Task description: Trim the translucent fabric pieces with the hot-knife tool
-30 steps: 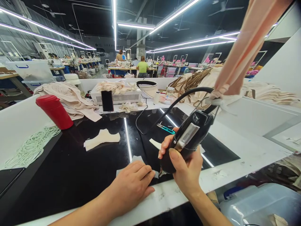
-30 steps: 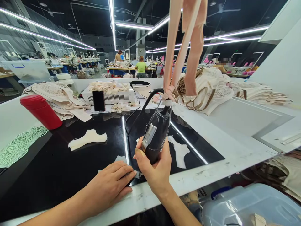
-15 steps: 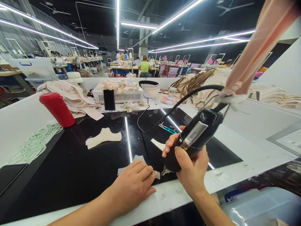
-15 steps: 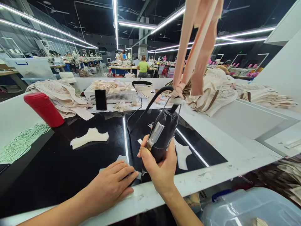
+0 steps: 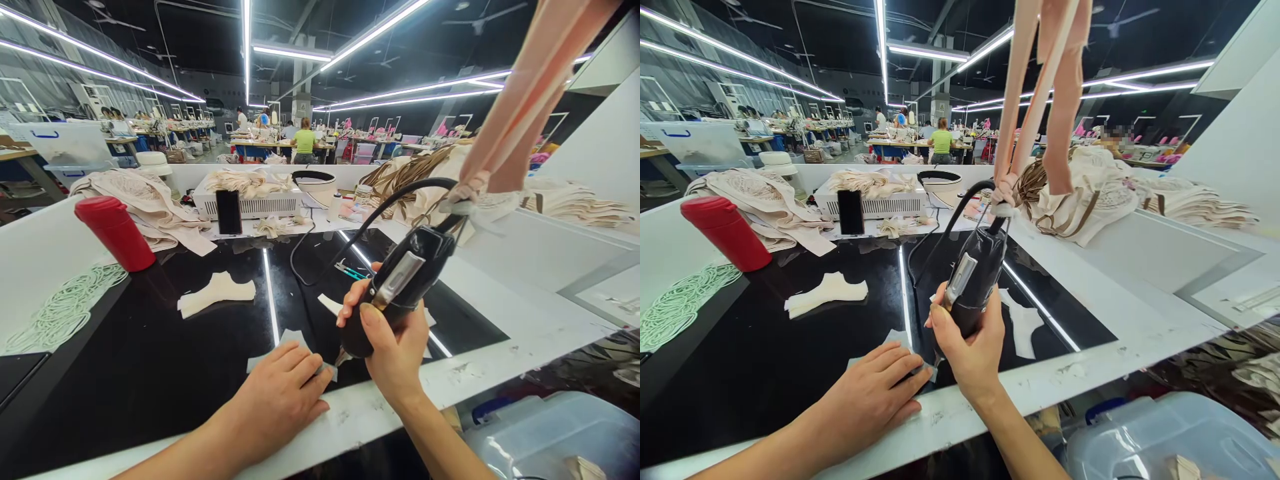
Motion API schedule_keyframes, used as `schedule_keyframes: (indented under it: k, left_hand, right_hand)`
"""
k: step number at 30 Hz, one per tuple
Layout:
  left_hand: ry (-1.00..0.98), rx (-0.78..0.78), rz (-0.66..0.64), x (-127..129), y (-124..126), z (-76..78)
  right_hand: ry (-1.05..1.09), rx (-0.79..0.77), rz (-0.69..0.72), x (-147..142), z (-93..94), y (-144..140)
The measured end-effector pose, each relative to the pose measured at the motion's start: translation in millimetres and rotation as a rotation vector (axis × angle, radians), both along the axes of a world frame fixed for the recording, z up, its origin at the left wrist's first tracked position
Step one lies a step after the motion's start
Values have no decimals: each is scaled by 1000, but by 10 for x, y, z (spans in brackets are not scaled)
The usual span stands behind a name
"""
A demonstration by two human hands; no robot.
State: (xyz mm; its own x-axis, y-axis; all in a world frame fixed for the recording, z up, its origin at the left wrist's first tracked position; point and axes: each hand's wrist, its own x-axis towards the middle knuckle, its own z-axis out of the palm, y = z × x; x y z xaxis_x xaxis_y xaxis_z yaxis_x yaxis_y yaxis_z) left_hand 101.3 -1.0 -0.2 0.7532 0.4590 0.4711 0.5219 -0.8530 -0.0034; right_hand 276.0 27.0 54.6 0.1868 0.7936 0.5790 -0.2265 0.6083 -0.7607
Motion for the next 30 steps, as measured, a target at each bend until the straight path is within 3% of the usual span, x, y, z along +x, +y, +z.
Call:
schedule_keyframes:
  k: [30]
  left_hand:
    - [-3, -42, 10, -18, -42, -26]
  right_hand:
    - [-23, -17, -24, 1, 22, -77]
